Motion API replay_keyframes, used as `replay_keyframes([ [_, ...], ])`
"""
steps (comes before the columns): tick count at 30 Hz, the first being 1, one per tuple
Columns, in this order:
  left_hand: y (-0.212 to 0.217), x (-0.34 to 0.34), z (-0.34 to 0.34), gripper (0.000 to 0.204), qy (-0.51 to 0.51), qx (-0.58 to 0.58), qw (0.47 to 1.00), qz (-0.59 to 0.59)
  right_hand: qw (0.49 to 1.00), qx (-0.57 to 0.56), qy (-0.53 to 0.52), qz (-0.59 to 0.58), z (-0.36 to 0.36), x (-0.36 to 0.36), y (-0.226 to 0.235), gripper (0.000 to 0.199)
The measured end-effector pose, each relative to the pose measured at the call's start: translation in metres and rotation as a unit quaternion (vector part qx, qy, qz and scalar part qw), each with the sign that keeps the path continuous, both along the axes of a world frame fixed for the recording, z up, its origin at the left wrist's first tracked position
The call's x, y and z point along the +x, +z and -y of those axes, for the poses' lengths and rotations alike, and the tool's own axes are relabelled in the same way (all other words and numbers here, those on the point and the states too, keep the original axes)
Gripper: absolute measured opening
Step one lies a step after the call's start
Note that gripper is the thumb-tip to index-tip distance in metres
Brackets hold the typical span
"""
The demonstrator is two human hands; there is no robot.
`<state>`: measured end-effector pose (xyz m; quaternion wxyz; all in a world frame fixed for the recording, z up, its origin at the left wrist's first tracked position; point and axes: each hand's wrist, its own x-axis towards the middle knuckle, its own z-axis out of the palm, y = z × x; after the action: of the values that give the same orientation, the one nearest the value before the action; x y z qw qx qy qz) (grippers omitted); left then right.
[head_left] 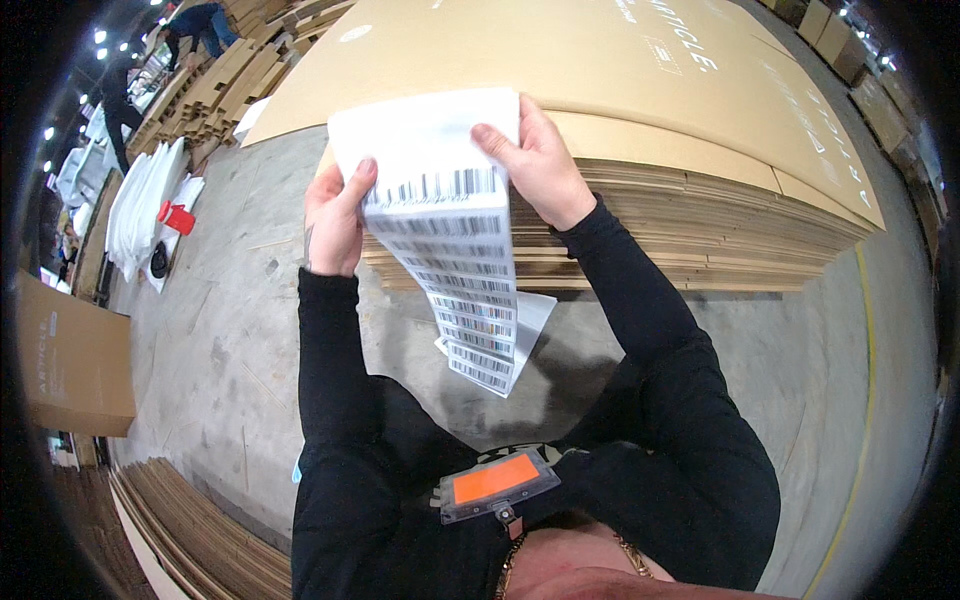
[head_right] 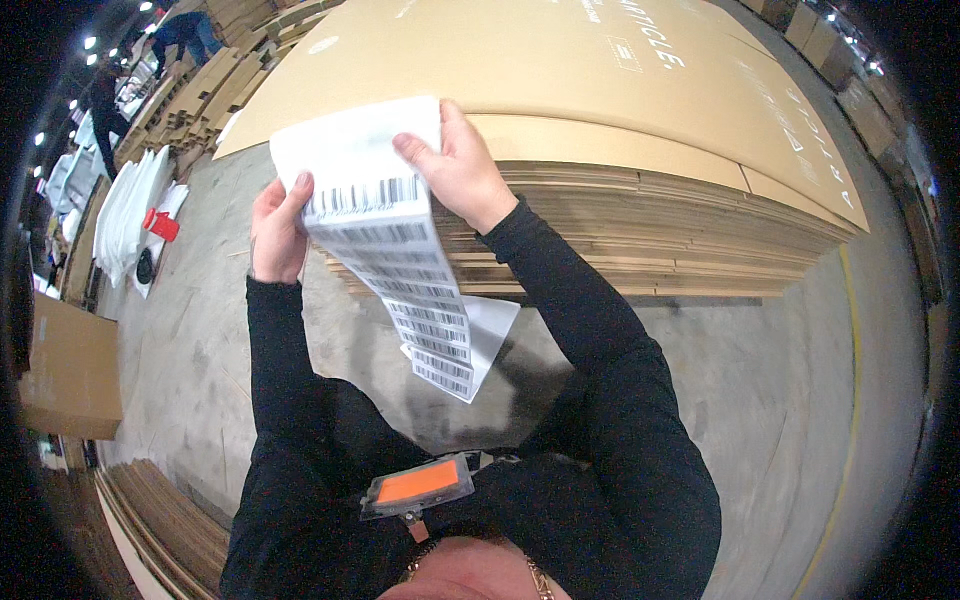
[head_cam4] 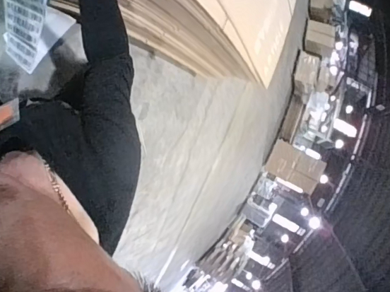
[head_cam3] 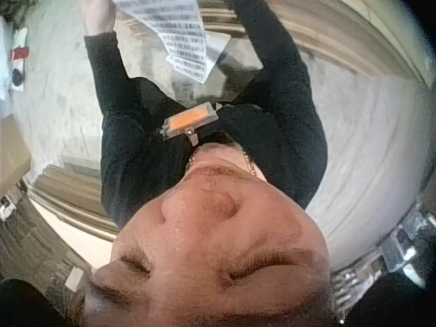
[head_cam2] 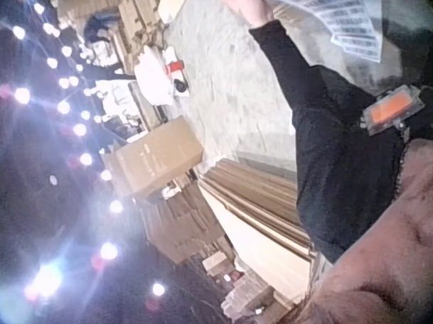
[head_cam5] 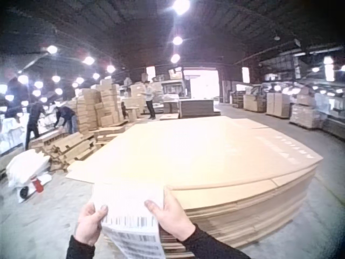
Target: The person repeatedly picks barcode labels from a roll, peels them, and sticks them onto flat-packed cardboard boxes. The person also stacks the labeled boxes and handles the label roll.
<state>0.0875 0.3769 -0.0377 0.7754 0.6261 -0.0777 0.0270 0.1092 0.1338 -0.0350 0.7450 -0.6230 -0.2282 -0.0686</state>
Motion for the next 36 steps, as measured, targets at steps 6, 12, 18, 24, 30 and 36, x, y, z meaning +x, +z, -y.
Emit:
replay_keyframes([
  [6,-0.038,-0.033,-0.08,0.03,0.051,-0.022,0.997,-0.06,0.943,-0.239,-0.169,0.156,0.016,0.002,0.012,0.059],
  [12,-0.082,-0.06,-0.102,0.021,0.088,0.007,0.986,-0.144,0.765,-0.448,-0.264,0.38,0.018,0.014,0.008,0.068],
  [18,-0.086,-0.058,-0.089,0.022,0.039,0.061,0.977,-0.201,0.687,-0.609,-0.175,0.355,-0.002,0.018,-0.019,0.084],
  [24,-0.084,-0.054,-0.082,0.025,0.023,0.029,0.981,-0.189,0.629,-0.633,-0.177,0.415,-0.023,0.027,-0.021,0.087],
  [30,-0.091,-0.058,-0.075,0.028,-0.053,0.148,0.965,-0.209,0.589,-0.647,-0.198,0.442,-0.035,0.027,-0.027,0.099],
  [36,-0.092,-0.061,-0.071,0.024,-0.066,0.146,0.965,-0.209,0.592,-0.663,-0.184,0.418,-0.035,0.028,-0.025,0.104],
])
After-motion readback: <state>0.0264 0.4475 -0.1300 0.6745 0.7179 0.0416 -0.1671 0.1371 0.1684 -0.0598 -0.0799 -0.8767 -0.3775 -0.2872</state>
